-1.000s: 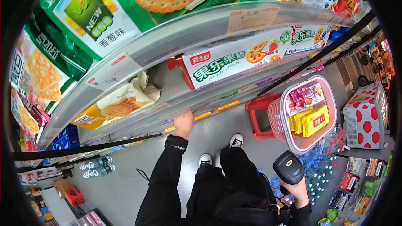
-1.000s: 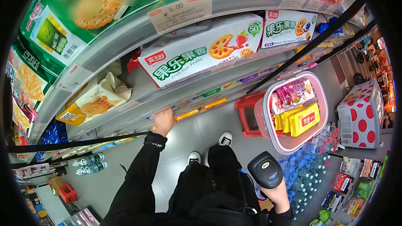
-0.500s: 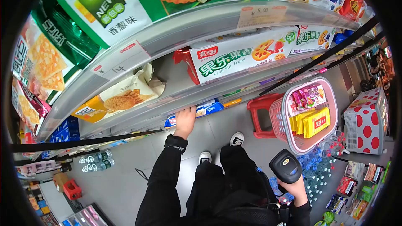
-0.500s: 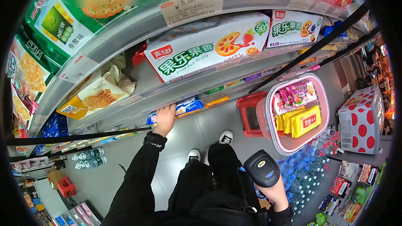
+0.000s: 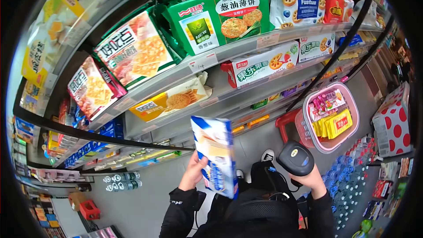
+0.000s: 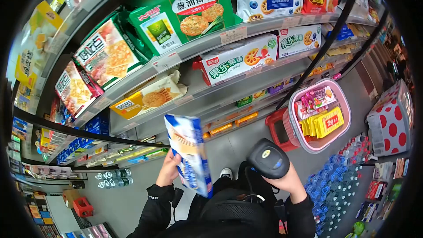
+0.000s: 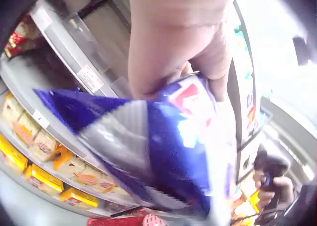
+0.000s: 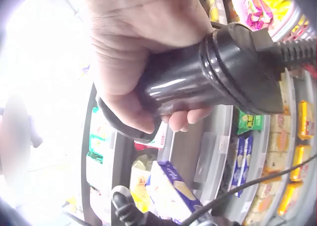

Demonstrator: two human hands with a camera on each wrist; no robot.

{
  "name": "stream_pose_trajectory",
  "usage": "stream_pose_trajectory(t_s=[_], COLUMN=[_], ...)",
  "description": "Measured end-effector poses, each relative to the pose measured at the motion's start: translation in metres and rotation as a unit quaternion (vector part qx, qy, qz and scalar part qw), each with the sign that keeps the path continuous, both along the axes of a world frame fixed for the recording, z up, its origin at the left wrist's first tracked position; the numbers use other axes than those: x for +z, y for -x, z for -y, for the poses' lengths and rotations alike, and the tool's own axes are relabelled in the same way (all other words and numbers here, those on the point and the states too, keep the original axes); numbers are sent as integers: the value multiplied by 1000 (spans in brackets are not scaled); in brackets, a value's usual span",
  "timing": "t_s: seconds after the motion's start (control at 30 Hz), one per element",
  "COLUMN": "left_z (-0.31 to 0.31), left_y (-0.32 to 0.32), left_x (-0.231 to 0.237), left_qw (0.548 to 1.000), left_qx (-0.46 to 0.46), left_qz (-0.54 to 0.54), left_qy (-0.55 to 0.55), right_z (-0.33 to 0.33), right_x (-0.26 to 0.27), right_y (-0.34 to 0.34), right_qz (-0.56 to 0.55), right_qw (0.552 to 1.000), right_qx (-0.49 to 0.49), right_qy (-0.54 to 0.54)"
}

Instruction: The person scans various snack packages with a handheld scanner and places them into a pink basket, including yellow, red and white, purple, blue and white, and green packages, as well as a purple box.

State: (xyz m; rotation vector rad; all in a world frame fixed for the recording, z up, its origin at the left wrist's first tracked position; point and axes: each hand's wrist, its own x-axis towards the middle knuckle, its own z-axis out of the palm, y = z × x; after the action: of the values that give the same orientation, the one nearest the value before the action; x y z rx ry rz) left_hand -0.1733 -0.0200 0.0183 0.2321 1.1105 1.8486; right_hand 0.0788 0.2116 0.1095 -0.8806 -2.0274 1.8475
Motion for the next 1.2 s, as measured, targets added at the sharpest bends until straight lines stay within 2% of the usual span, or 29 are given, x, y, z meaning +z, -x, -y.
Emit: stream_pose_trajectory(t_s=[0.07, 0.13, 0.17, 0.2, 0.27, 0.33, 0.4, 0.6, 0.67, 0.7, 0.8, 0.93, 1.07, 1.2], left_z=[14, 1, -1, 1, 1, 1, 0, -13, -15, -19, -38, -67, -109, -164], left_y=[9, 3, -2, -2, -9, -14, -20, -37, -42, -45, -53, -68, -88, -111], left_x=[-4, 47, 65, 63, 71, 66, 64, 62, 46, 42, 60, 40, 54, 50], left_qw=[994, 973, 969, 964, 955, 944, 922, 900, 850, 841, 847, 808, 815, 827], left_qx=[2, -51, -25, -56, -70, -97, -137, -241, -291, -307, -346, -392, -381, -365], left_qz=[96, 189, 228, 222, 249, 274, 318, 333, 401, 408, 374, 396, 412, 413], left_qy=[-49, -119, -96, -136, -145, -158, -173, -145, -177, -182, -151, -190, -144, -107], right_z=[11, 24, 30, 34, 42, 48, 50, 39, 30, 26, 12, -15, -52, -104], right_x=[9, 9, 10, 11, 15, 22, 27, 57, 60, 61, 64, 55, 46, 31], right_y=[11, 20, 24, 27, 32, 36, 35, 34, 29, 25, 18, 1, -23, -54], right_qz=[-57, -72, -85, -86, -68, -80, -81, -61, -49, -42, -40, -46, -60, -45], right_qw=[997, 995, 993, 993, 992, 993, 985, 976, 966, 964, 968, 970, 979, 984], right_qx=[42, 43, 44, 45, 84, 68, 113, 132, 181, 187, 182, 170, 120, 98], right_qy=[-41, -53, -62, -62, -72, -45, -99, -165, -180, -184, -170, -168, -155, -145])
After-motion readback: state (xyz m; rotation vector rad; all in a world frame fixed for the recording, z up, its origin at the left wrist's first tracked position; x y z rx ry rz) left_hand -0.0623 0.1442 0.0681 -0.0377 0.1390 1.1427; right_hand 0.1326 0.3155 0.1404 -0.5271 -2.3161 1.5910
